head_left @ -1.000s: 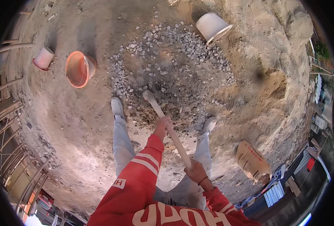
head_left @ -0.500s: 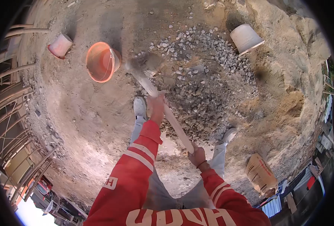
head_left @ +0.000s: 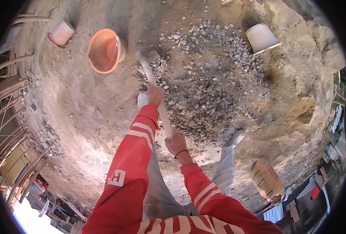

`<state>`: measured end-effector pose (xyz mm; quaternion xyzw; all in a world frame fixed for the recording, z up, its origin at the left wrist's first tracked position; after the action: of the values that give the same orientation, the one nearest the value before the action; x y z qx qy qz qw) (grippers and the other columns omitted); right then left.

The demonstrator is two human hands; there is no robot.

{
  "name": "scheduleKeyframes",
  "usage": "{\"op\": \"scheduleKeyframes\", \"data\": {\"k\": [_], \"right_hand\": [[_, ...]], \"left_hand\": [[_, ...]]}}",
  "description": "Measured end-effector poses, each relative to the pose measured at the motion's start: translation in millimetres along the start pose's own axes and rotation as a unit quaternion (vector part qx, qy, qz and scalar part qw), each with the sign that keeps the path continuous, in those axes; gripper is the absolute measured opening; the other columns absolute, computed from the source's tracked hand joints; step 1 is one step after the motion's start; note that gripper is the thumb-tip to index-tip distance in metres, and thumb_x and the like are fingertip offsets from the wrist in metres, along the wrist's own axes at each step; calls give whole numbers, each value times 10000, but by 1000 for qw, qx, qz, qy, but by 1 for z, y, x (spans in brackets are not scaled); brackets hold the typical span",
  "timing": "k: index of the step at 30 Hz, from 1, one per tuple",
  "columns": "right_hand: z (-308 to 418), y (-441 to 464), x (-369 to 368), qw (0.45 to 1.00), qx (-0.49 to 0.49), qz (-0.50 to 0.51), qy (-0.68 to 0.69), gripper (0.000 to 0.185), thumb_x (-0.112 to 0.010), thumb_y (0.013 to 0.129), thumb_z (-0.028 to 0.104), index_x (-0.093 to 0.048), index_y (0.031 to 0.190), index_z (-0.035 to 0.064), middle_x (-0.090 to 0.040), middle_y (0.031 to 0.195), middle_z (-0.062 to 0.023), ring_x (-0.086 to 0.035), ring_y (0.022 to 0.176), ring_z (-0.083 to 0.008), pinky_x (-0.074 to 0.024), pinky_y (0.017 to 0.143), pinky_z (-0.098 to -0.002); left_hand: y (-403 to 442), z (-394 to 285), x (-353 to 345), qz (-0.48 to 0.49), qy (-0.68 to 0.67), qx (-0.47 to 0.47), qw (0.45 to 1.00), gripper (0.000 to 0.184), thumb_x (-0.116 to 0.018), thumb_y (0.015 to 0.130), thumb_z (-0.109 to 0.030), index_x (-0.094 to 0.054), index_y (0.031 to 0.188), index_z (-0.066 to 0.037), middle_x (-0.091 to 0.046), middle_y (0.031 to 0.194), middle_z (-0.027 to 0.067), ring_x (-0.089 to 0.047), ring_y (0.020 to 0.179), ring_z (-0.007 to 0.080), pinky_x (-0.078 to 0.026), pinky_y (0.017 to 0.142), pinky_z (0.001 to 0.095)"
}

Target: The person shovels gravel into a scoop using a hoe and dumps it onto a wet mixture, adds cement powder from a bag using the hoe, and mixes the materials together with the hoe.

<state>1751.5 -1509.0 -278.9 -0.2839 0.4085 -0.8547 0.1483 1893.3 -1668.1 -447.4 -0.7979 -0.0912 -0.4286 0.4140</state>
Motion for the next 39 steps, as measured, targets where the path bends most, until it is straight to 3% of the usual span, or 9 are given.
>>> {"op": "scheduleKeyframes", "data": {"k": [7, 9, 10, 17, 23, 25, 30, 36, 39], "right_hand": [[-106, -108, 60, 987, -146, 38, -49, 440, -666, 766, 222, -598, 1127, -20, -676, 848, -259, -672, 810, -417, -542, 735, -486], [-134, -118, 86, 991, -126, 36, -12, 382, -651, 765, 201, -615, 1066, -31, -667, 726, -209, -683, 674, -355, -551, 632, -430], [-121, -131, 114, 976, -197, 83, 39, 438, -672, 734, 243, -629, 1065, -40, -674, 896, -296, -667, 871, -439, -524, 774, -470], [-201, -271, 239, 993, -71, 98, 2, 342, -683, 742, 201, -615, 1029, 28, -667, 819, -236, -645, 774, -447, -533, 690, -482], [-276, -229, 216, 963, -10, 87, -257, 274, -668, 736, 230, -623, 991, 142, -654, 694, -174, -649, 697, -417, -534, 640, -508], [-235, -173, 174, 971, 40, 69, -225, 204, -681, 729, 192, -554, 860, 102, -646, 698, -178, -633, 697, -428, -516, 618, -521], [-134, -20, 16, 961, 128, 98, -226, 416, -631, 784, 265, -629, 1188, 163, -669, 728, -176, -665, 690, -378, -543, 656, -499], [-37, 21, -47, 967, 94, 90, -221, 395, -670, 776, 229, -618, 1147, 104, -694, 811, -179, -680, 747, -395, -559, 708, -504], [-47, -24, -30, 970, 35, 120, -210, 407, -678, 771, 206, -597, 1146, 70, -690, 818, -196, -681, 768, -401, -558, 719, -509]], "left_hand": [[-153, 83, -174, 214, 16, 39, 976, 561, -728, 768, -201, -508, 1179, 111, -649, 1057, 291, -682, 930, 411, -579, 764, 441], [-185, 56, -163, 230, -137, 140, 953, 520, -739, 773, -196, -533, 1143, 105, -658, 1020, 289, -696, 874, 406, -592, 683, 451], [-207, 21, -125, 206, -120, 186, 953, 346, -719, 799, -144, -576, 1023, 77, -668, 881, 235, -701, 713, 361, -576, 529, 446], [-321, -9, -117, 230, -594, 398, 660, 179, -698, 798, -45, -527, 851, -40, -507, 639, 38, -499, 464, 179, -465, 453, 337], [-326, -10, -62, 187, -635, 412, 626, 121, -657, 869, -91, -537, 850, -96, -428, 614, -13, -411, 517, 151, -402, 516, 330], [-265, 14, -33, 160, -669, 321, 651, 123, -649, 882, -105, -526, 880, -99, -416, 619, -11, -385, 517, 140, -397, 515, 330], [-77, 88, 43, -31, -605, 158, 780, 169, -616, 950, -89, -474, 1041, -76, -481, 690, 12, -473, 506, 139, -441, 436, 298], [24, 171, 13, -102, -207, 152, 961, 246, -657, 855, -99, -492, 995, 18, -586, 727, 109, -602, 564, 205, -486, 459, 353], [-24, 166, -2, -50, -224, 180, 957, 253, -656, 822, -126, -515, 951, 40, -604, 745, 136, -621, 583, 239, -493, 470, 379]]}}
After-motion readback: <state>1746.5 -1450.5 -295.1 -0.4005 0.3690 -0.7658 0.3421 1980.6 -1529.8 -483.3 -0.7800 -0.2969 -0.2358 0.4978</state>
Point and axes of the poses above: each hand's wrist, its own y-axis towards the middle knuckle, its own x-axis out of the back of the hand, z = x × y, the point moved 3 cm from there along y, towards the middle knuckle
